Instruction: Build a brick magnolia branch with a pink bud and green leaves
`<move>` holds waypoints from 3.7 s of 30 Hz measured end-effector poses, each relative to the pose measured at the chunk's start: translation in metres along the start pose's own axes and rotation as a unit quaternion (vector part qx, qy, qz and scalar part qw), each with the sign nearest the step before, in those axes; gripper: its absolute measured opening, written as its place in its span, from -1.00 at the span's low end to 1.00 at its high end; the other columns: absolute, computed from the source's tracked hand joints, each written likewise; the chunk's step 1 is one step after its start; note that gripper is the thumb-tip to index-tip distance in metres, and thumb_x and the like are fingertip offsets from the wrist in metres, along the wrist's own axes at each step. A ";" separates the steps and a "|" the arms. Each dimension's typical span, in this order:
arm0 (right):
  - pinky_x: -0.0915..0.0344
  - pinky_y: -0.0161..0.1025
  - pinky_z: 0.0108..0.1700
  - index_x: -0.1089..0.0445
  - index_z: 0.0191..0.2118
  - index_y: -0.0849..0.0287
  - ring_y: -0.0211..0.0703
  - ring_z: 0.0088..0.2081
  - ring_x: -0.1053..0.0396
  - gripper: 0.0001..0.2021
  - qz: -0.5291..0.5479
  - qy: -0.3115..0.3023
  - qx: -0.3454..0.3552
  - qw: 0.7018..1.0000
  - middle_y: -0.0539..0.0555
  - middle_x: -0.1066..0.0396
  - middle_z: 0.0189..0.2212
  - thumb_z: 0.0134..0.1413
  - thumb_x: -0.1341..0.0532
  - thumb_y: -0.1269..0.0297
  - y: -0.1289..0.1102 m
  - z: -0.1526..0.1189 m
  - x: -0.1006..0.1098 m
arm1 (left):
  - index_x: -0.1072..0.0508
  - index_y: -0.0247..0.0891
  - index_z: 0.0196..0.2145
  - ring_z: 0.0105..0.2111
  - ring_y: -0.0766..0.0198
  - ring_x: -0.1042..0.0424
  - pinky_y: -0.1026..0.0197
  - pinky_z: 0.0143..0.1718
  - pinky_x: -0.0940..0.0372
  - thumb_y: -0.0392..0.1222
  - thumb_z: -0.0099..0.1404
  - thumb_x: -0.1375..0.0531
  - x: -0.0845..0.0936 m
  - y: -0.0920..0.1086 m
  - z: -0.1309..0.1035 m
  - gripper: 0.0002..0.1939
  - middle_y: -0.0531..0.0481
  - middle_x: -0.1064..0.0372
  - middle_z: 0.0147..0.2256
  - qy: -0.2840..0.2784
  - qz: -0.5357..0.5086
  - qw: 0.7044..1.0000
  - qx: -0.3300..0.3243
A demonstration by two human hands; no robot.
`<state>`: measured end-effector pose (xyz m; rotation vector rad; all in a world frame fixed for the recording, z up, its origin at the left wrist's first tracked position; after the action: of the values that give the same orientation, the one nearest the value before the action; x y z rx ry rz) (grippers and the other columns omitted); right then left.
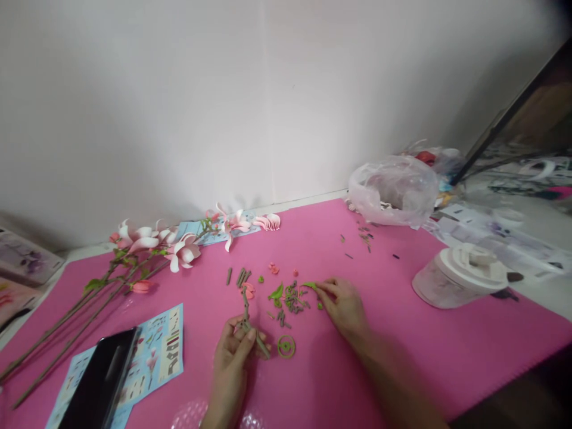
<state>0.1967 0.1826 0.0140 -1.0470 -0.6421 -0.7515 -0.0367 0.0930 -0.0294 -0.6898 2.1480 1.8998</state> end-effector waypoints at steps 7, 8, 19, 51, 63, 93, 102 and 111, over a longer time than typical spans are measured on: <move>-0.15 -0.20 -0.32 -0.48 -0.49 0.13 -0.11 -0.40 -0.30 -0.85 -0.024 -0.005 -0.024 0.999 0.06 -0.39 -0.51 -0.03 -0.16 0.34 0.012 -0.001 0.007 | -0.25 -0.21 -0.17 -0.53 0.36 -0.40 0.33 -0.43 -0.27 -0.21 0.23 -0.22 0.000 0.002 0.001 -0.76 0.08 -0.43 -0.49 0.024 0.006 1.000 0.002; -0.14 -0.21 -0.34 -0.48 -0.50 0.12 -0.12 -0.41 -0.30 -0.85 -0.024 -0.011 -0.023 0.999 0.04 -0.38 -0.52 -0.03 -0.17 0.33 0.011 -0.001 0.006 | -0.25 -0.21 -0.18 -0.53 0.37 -0.39 0.33 -0.44 -0.26 -0.21 0.23 -0.22 -0.001 0.002 0.001 -0.77 0.08 -0.43 -0.49 0.021 0.009 1.000 0.003; -0.09 -0.24 -0.40 -0.49 -0.52 0.07 -0.16 -0.47 -0.29 -0.86 -0.018 -0.058 -0.003 0.998 -0.01 -0.36 -0.59 -0.03 -0.20 0.31 0.004 -0.001 -0.007 | -0.24 -0.21 -0.19 -0.52 0.29 -0.43 0.28 -0.50 -0.28 -0.16 0.18 -0.25 -0.013 -0.002 -0.005 -0.71 0.04 -0.44 -0.49 -0.022 0.011 0.999 0.026; -0.18 -0.15 -0.15 -0.43 -0.40 0.10 -0.02 -0.09 -0.33 -0.92 0.042 -0.110 0.154 0.981 0.06 -0.44 -0.39 0.06 -0.20 0.37 -0.053 -0.011 -0.022 | -0.21 -0.18 -0.20 -0.56 0.32 -0.41 0.28 -0.51 -0.30 -0.21 0.21 -0.23 -0.007 0.000 -0.003 -0.74 0.09 -0.43 -0.50 -0.013 -0.033 0.999 0.028; -0.13 -0.12 -0.13 -0.43 -0.38 0.13 0.02 -0.09 -0.26 -0.92 0.026 -0.112 0.142 0.983 0.09 -0.42 -0.36 0.10 -0.19 0.35 -0.063 -0.014 -0.034 | -0.23 -0.19 -0.20 -0.53 0.37 -0.40 0.33 -0.49 -0.27 -0.25 0.21 -0.22 -0.009 0.002 -0.005 -0.76 0.09 -0.43 -0.50 -0.014 -0.050 0.998 0.031; -0.05 -0.11 -0.16 -0.42 -0.35 0.12 -0.12 -0.31 -0.17 -0.92 0.057 -0.263 0.283 0.921 0.02 -0.27 -0.43 0.02 -0.21 0.27 -0.114 -0.040 -0.039 | -0.27 -0.23 -0.24 -0.56 0.36 -0.39 0.30 -0.54 -0.33 -0.27 0.15 -0.25 -0.015 0.013 -0.003 -0.75 0.09 -0.41 -0.46 -0.016 0.016 1.000 0.003; -0.08 -0.01 -0.05 -0.38 -0.12 0.12 -0.07 -0.25 -0.21 -0.70 0.084 -0.227 0.279 0.930 0.07 -0.32 -0.33 -0.04 -0.23 0.27 -0.115 -0.033 -0.023 | -0.39 -0.31 -0.15 -0.54 0.27 -0.44 0.26 -0.52 -0.34 -0.18 0.18 -0.25 -0.009 0.005 -0.004 -0.72 0.00 -0.46 -0.48 -0.020 0.021 0.999 0.030; -0.03 0.11 0.07 -0.37 -0.16 0.08 -0.06 -0.25 -0.23 -0.74 0.065 -0.230 0.298 0.924 0.05 -0.33 -0.35 -0.04 -0.18 0.37 -0.129 -0.033 -0.003 | -0.45 -0.25 -0.31 -0.59 0.37 -0.41 0.32 -0.56 -0.32 -0.10 0.21 -0.22 0.004 0.001 0.003 -0.83 0.05 -0.46 -0.41 0.009 0.013 1.000 0.019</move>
<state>0.0954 0.1134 0.0665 -0.6816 -1.1093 -0.1531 -0.0408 0.0955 -0.0309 -0.6778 2.2078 1.8675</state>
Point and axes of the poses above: each hand's wrist, its own z-axis towards the middle knuckle, its own x-axis out of the back of the hand, y = z × x, the point moved 9 cm from there along z, towards the middle knuckle
